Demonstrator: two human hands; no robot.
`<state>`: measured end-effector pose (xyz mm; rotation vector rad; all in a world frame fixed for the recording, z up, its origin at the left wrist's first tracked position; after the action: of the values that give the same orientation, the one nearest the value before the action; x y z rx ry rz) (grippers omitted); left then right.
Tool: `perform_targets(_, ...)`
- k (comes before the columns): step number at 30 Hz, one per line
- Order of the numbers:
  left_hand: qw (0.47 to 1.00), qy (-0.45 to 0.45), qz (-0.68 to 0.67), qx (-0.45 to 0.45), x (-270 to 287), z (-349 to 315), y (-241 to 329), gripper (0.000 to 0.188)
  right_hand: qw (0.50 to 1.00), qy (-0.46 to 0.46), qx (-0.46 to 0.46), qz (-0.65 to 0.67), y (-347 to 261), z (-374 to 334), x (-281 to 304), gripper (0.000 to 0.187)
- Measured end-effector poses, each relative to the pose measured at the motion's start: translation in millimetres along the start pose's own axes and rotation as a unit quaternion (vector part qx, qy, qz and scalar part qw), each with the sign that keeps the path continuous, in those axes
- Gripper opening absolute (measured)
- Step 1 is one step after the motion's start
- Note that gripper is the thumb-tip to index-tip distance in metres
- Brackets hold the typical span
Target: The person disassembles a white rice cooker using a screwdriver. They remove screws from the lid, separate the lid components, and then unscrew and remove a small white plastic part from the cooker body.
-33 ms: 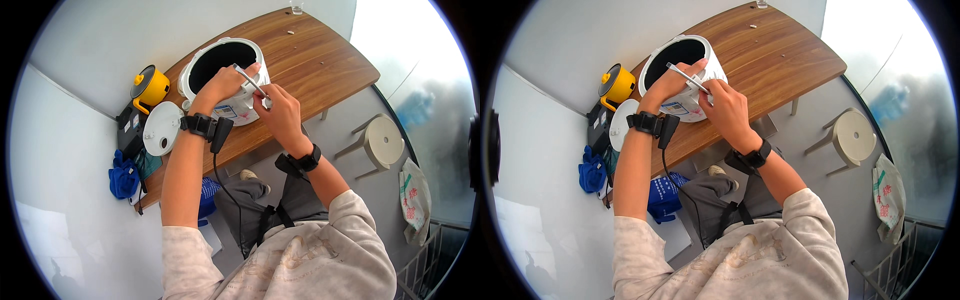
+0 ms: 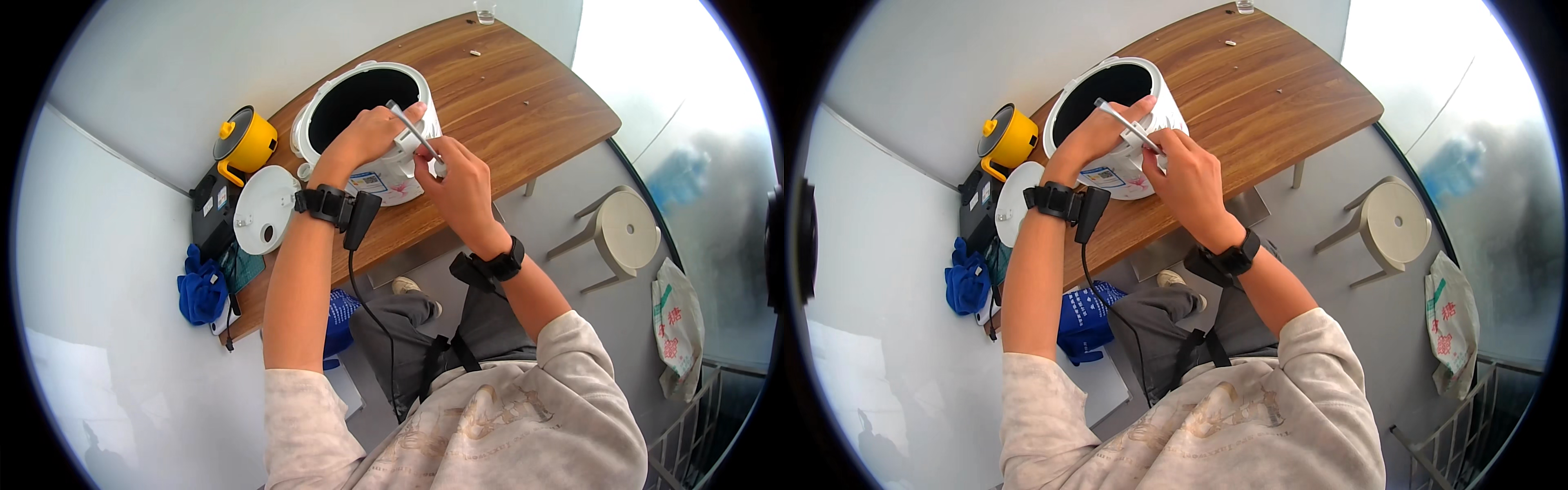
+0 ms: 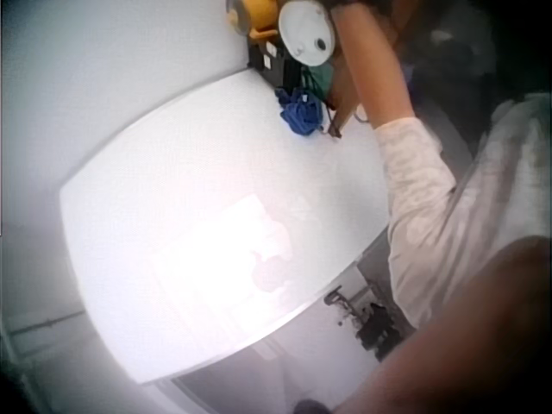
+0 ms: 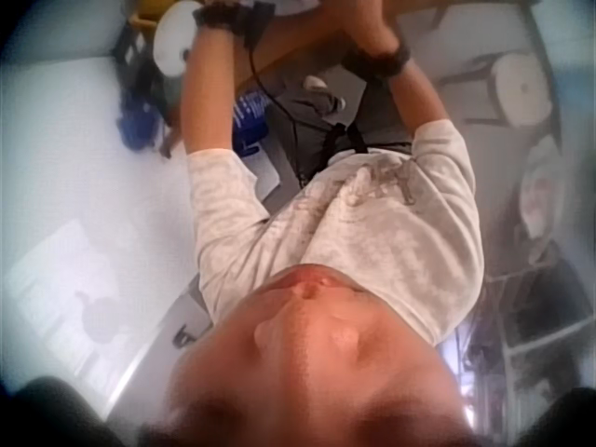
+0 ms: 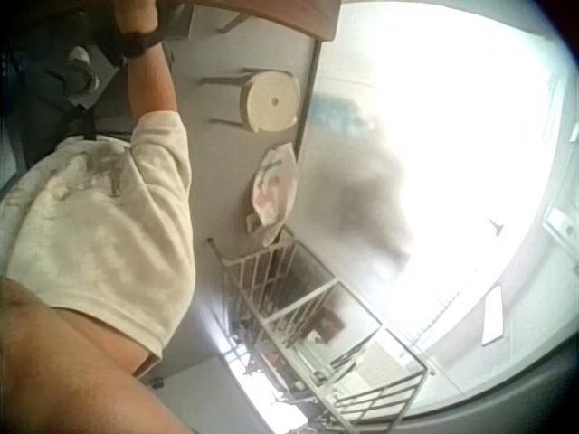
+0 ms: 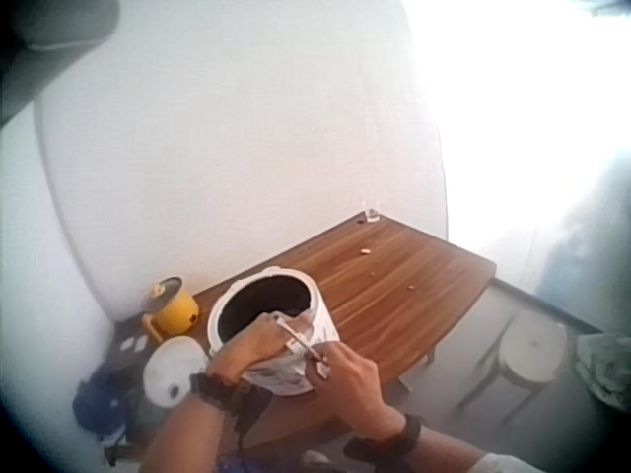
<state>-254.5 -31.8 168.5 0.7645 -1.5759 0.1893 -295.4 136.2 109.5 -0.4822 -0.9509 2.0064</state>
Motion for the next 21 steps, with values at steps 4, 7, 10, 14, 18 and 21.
perform_targets(4, 0.955, 0.142, 0.097, -0.24, -12.5, 9.9, -23.7, 0.075, 0.998, -0.006, -0.058, 0.029, -2.6, -2.2, 1.0, 0.015)
perform_targets(7, 0.975, 0.116, 0.049, -0.185, -6.4, 0.8, -6.4, 0.075, 1.0, 0.01, -0.012, -0.007, 6.4, -2.7, 1.6, 0.015)
perform_targets(10, 0.996, 0.051, 0.001, -0.071, 1.2, -7.2, 9.0, 0.075, 0.998, 0.027, 0.024, -0.047, 8.1, -3.7, -2.1, 0.015)
perform_targets(14, 0.994, 0.072, 0.006, -0.087, -2.6, -2.7, -5.8, 0.074, 0.997, 0.041, 0.04, -0.051, 0.2, -4.6, -7.2, 0.014)
perform_targets(18, 0.998, 0.036, -0.013, -0.056, 1.3, -4.5, 2.7, 0.072, 0.999, 0.038, 0.018, -0.025, 2.6, -2.6, -5.2, 0.014)
perform_targets(21, 0.971, 0.124, 0.085, -0.188, -8.3, 6.7, -15.4, 0.07, 0.999, 0.038, -0.023, 0.011, -6.3, -2.1, -4.4, 0.014)
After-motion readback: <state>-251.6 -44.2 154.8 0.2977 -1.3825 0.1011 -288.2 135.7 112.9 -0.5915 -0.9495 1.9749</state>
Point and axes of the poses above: each hand's wrist, its own z-axis towards the middle knuckle, its own x-axis out of the back of the hand, y = z × x, the point moved 2 cm from there along z, towards the middle knuckle, and after that the axes turned 13 degrees about z, right-handed, at the moved point
